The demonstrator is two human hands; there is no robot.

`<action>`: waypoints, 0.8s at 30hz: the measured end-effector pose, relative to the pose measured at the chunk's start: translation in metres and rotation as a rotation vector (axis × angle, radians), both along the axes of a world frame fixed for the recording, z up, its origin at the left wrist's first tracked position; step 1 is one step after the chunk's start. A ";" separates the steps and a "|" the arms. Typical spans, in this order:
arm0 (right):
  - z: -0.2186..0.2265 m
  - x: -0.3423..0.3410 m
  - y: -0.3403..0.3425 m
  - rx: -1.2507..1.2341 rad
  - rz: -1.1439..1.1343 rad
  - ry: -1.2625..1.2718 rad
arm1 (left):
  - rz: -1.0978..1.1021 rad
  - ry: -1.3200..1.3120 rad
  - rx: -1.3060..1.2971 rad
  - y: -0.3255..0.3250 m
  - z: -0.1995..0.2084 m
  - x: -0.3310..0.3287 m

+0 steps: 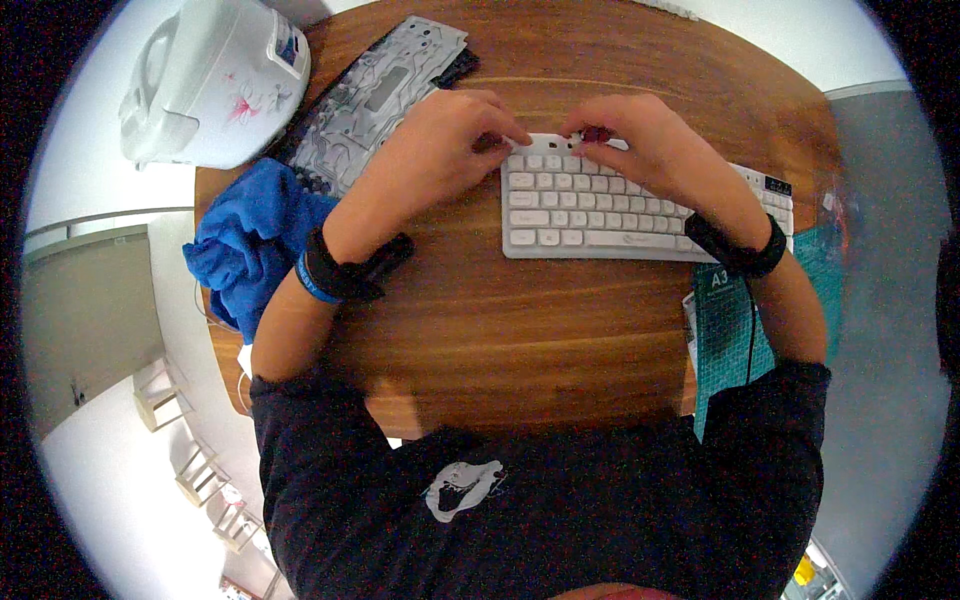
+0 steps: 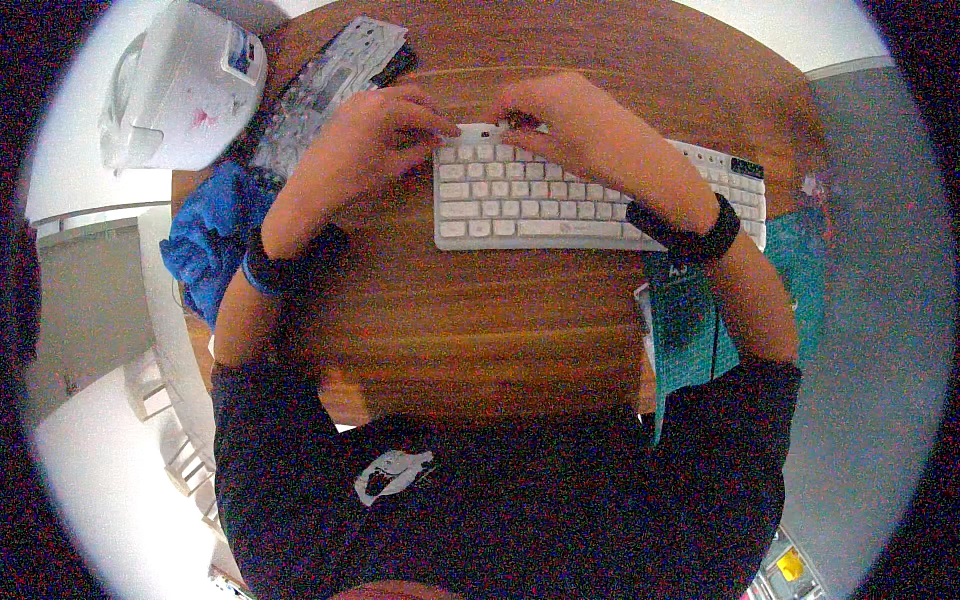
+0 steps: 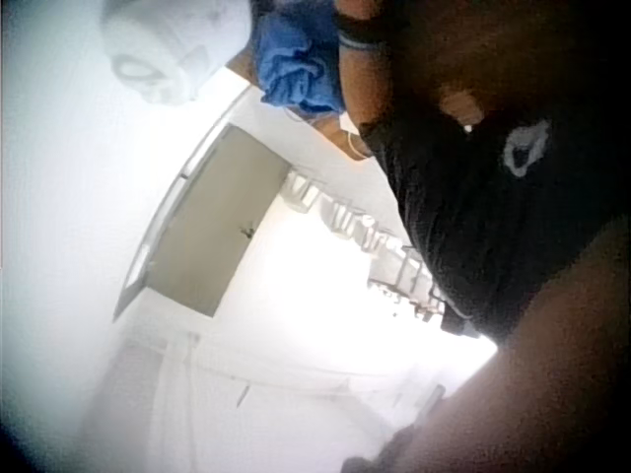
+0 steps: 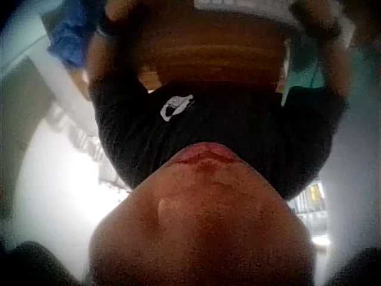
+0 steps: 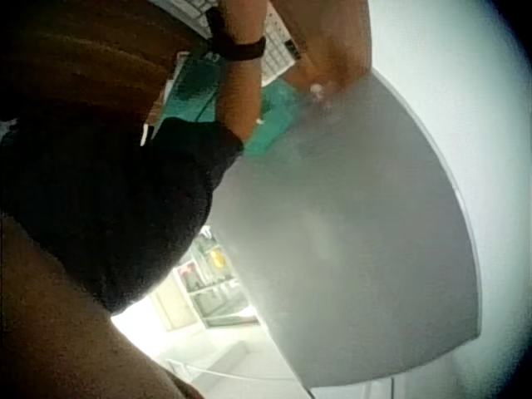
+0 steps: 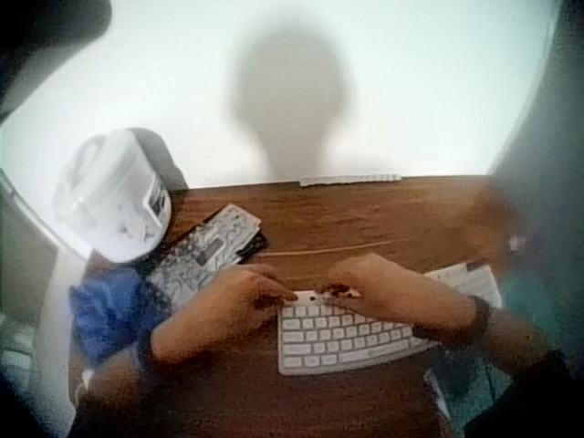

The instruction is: The person places white keycaps onto a white keyboard base one by one. After all keycaps are installed, the person wipes the keyboard's internal frame with a blue cloth, then reattaches the frame to the keyboard base and presses the keys to test them.

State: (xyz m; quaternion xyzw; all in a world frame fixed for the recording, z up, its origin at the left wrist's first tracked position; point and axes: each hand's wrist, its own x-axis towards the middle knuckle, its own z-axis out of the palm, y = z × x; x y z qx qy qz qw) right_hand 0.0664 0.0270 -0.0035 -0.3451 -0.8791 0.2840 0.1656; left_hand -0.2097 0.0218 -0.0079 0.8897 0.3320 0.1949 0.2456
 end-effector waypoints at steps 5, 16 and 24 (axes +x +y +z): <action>-0.001 -0.005 -0.005 0.118 0.061 0.021 | 0.047 0.002 -0.032 -0.002 -0.003 -0.001; -0.008 -0.016 -0.003 0.127 -0.018 -0.035 | 0.168 -0.070 -0.063 -0.005 -0.006 0.005; -0.011 -0.018 0.003 0.156 0.053 0.053 | 0.166 -0.041 -0.010 -0.003 -0.008 0.002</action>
